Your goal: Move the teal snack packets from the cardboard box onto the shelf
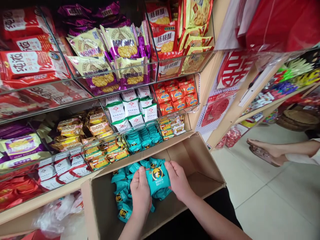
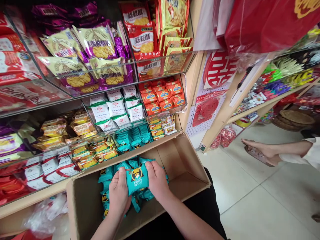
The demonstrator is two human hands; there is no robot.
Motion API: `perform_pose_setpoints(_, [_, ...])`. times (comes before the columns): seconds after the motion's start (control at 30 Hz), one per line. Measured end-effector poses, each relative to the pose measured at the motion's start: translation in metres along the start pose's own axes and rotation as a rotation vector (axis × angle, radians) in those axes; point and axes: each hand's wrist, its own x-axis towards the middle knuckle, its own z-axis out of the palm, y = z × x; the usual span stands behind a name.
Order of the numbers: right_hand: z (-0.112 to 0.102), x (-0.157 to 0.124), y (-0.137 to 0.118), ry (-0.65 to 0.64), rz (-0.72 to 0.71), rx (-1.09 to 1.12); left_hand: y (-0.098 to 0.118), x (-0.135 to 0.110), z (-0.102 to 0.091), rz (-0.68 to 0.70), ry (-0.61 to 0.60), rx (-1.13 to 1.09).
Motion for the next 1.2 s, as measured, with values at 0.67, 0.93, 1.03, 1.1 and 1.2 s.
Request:
perform_pose_setpoints(0.67, [-0.033, 0.003, -0.008, -0.461, -0.526, -0.541, 0.011, -0.003, -0.02, 0.209, -0.746, 0.753])
perform_pose_setpoints(0.93, [-0.036, 0.0, 0.022, -0.544, -0.077, 0.13, 0.003, -0.004, -0.002, -0.104, -0.183, 0.11])
perform_pose_setpoints(1.03, [-0.036, -0.001, 0.022, -0.498, 0.02, 0.065, 0.007, -0.004, -0.002, -0.101, -0.215, 0.096])
perform_pose_setpoints(1.1, [-0.039, -0.002, 0.017, -0.482, -0.024, -0.071, 0.008, -0.004, -0.005, -0.037, -0.281, 0.197])
perform_pose_setpoints(1.2, [-0.044, -0.003, 0.002, -0.508, -0.148, -0.299, 0.013, -0.001, -0.012, 0.056, -0.318, 0.339])
